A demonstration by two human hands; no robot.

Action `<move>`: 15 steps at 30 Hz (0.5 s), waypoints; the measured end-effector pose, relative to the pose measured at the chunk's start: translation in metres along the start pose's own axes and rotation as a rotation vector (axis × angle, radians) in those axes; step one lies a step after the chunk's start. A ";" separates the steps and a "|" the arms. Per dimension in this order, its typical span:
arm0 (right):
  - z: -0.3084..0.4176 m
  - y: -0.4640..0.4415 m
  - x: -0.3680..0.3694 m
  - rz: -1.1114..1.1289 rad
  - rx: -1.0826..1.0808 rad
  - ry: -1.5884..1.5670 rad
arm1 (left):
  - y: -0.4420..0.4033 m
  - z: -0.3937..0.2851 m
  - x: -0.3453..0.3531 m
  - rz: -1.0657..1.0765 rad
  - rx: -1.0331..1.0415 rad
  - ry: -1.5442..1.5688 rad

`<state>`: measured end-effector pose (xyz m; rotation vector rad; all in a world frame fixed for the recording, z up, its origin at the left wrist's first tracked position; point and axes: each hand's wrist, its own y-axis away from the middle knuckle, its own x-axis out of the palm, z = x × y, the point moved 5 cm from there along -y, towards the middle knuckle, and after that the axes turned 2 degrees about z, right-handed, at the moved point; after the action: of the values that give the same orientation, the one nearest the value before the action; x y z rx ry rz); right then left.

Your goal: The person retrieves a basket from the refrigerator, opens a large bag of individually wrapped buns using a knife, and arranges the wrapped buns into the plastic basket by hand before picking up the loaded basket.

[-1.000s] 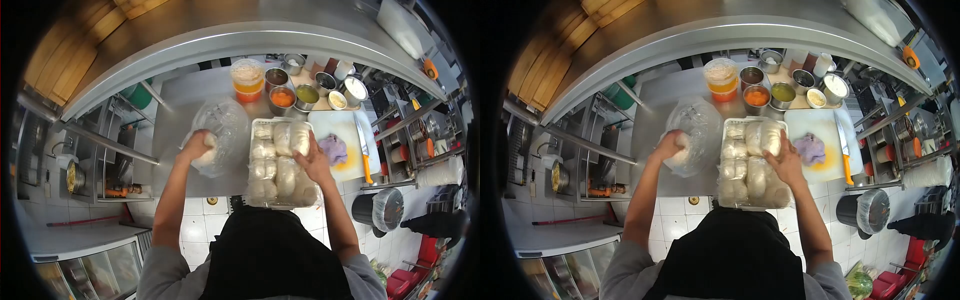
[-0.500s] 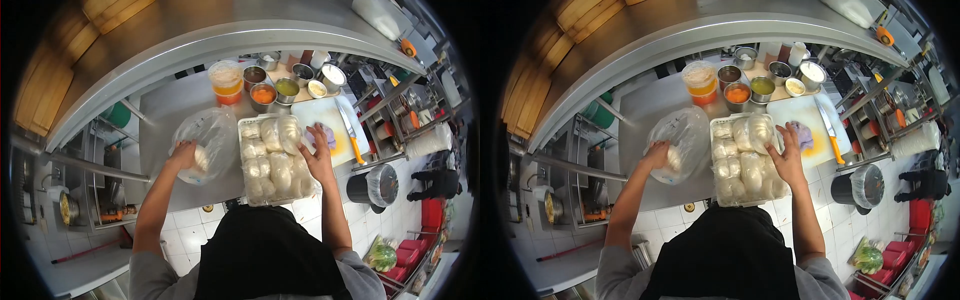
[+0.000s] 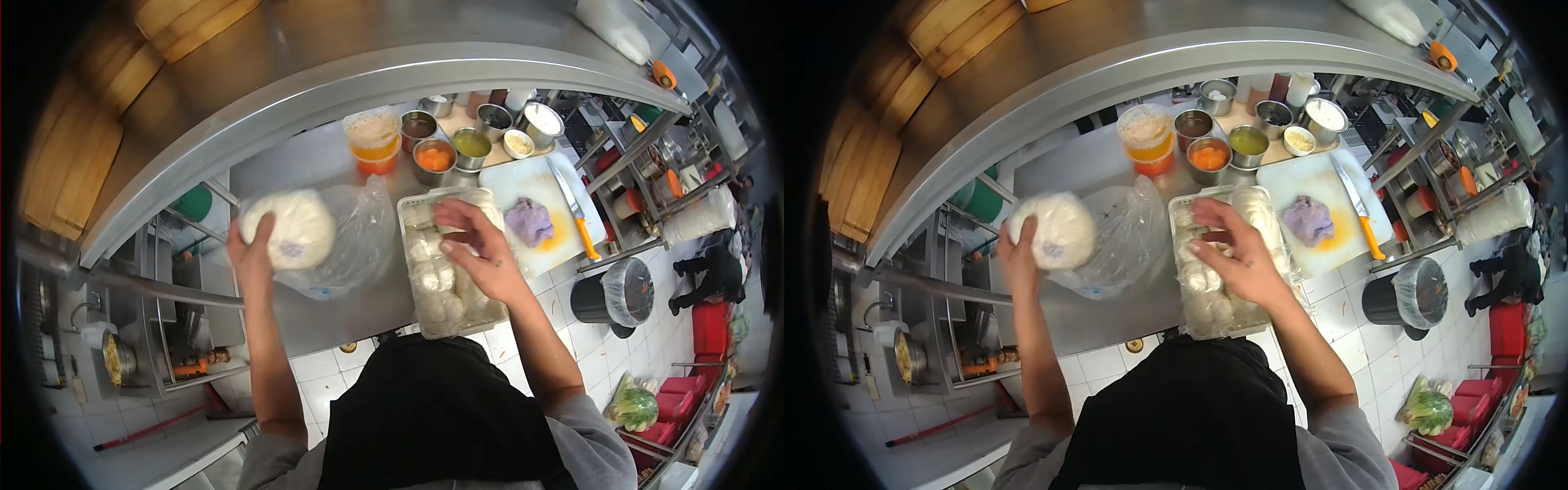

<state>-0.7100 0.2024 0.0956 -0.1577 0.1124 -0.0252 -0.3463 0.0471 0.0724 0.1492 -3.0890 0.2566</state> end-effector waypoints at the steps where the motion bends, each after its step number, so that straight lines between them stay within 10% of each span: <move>1: 0.009 -0.007 0.016 0.035 0.012 -0.073 | 0.004 -0.006 0.024 0.027 -0.074 0.150; 9: -0.023 -0.045 -0.011 -0.205 0.104 -0.112 | 0.026 0.056 0.211 0.665 -0.453 0.227; 13: -0.071 -0.049 -0.030 -0.034 0.445 1.194 | 0.039 0.139 0.240 0.827 0.234 -0.486; 15: -0.067 -0.057 -0.028 0.030 0.424 1.307 | 0.054 0.129 0.235 0.741 0.152 -0.460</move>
<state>-0.7467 0.1365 0.0422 0.3106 1.4030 -0.1190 -0.5896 0.0574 -0.0525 -1.0941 -3.4094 0.5370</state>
